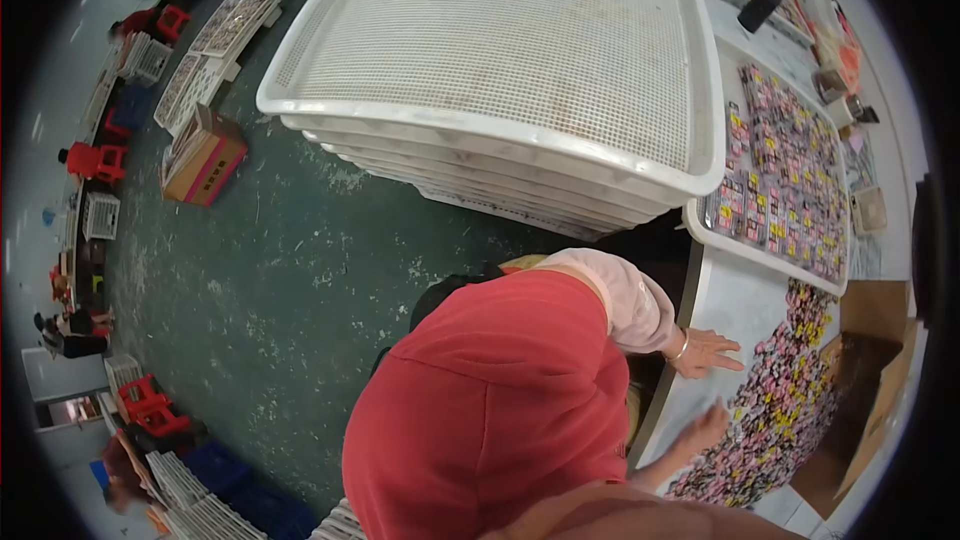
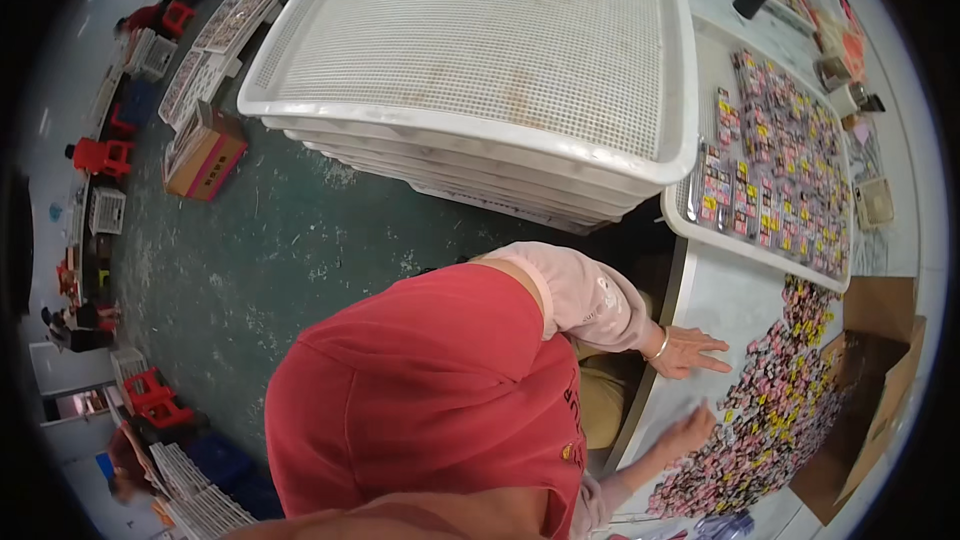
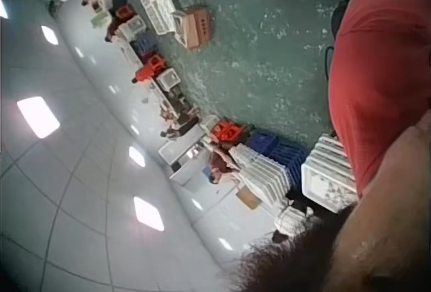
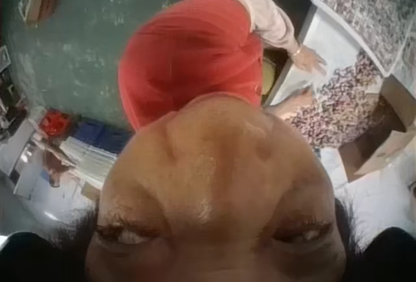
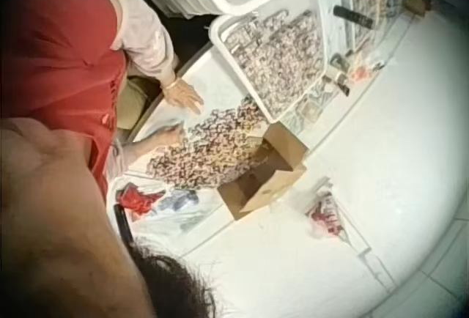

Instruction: The recorder is picking up small plastic toy-like items from a large pile on a table and arranging them into individual compartments of a sorting tray.

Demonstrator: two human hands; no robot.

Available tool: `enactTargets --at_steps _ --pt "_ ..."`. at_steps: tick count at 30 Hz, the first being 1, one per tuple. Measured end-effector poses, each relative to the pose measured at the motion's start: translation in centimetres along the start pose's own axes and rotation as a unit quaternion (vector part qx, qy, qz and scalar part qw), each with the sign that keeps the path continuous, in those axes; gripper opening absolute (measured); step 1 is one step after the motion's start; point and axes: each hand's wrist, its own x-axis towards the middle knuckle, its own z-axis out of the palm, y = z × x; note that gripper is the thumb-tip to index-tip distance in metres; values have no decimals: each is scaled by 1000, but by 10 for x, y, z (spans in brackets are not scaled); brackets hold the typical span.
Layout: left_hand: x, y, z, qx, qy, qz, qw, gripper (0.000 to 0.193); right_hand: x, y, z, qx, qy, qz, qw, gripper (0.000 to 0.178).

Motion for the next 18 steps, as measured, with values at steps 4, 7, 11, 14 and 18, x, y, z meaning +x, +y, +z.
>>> enactTargets --at_steps 4,7,11,14,18 --pt "-9 -28 13 77 135 89 984 53 2 -58 37 -40 -9 -72 997 26" --pt "-1 -22 18 124 68 114 983 35 2 -43 22 49 15 -37 998 31" --pt "-7 -24 11 150 57 97 982 31 -3 -13 -14 -139 150 57 977 46" --pt "-6 -25 10 158 74 130 976 28 -21 32 16 -223 88 196 951 62" --pt "-7 -13 -5 159 27 102 982 31 -14 11 25 -93 205 123 967 34"
